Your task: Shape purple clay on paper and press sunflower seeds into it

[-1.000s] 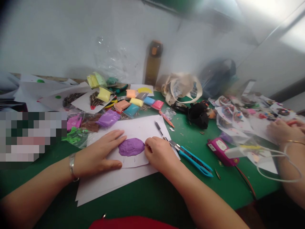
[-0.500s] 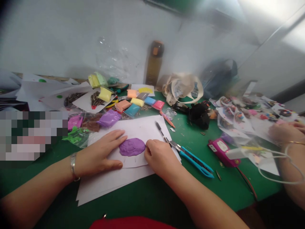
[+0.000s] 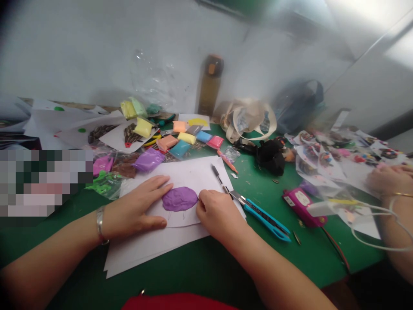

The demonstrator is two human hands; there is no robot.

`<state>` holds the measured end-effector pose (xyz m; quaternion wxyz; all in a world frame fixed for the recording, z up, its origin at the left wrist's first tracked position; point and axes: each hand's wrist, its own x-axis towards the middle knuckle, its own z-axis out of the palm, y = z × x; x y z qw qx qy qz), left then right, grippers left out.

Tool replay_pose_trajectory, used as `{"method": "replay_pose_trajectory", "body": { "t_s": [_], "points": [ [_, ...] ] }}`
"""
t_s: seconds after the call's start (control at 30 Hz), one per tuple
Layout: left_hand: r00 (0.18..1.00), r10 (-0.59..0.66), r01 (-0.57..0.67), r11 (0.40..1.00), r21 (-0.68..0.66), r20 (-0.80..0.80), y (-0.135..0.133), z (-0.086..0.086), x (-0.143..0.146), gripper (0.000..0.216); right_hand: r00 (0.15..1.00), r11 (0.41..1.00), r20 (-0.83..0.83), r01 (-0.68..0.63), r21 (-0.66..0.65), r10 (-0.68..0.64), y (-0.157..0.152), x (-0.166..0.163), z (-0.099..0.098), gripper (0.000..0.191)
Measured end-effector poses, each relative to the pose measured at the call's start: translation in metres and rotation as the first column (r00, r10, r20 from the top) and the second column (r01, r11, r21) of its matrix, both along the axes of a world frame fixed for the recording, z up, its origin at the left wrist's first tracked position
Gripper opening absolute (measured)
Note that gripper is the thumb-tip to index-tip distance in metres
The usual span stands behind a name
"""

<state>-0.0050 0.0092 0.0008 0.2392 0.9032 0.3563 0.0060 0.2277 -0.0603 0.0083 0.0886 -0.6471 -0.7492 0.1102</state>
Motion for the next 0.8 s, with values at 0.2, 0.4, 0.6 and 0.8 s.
{"method": "replay_pose_trajectory", "body": {
  "t_s": [0.2,0.4,0.6,0.8],
  "points": [
    [1.0,-0.01,0.01,1.0,-0.005,-0.029,0.0,0.0,0.001,0.085,0.987,1.0,-0.157,-0.025,-0.019,0.021,0.002,0.006,0.009,0.015],
    [0.999,-0.016,0.016,1.0,0.008,-0.032,-0.001,0.0,0.0,0.083,0.947,0.97,-0.257,-0.224,-0.092,0.194,0.002,0.005,0.008,0.017],
    [0.999,-0.014,0.014,1.0,0.002,-0.032,0.0,0.002,0.001,0.084,0.957,0.98,-0.222,-0.197,-0.035,0.184,0.004,0.006,0.003,0.015],
    [1.0,-0.007,0.006,1.0,0.011,0.015,0.0,-0.002,-0.001,0.081,0.936,0.963,-0.254,-0.264,-0.051,0.243,0.003,0.003,0.0,0.014]
  ]
}}
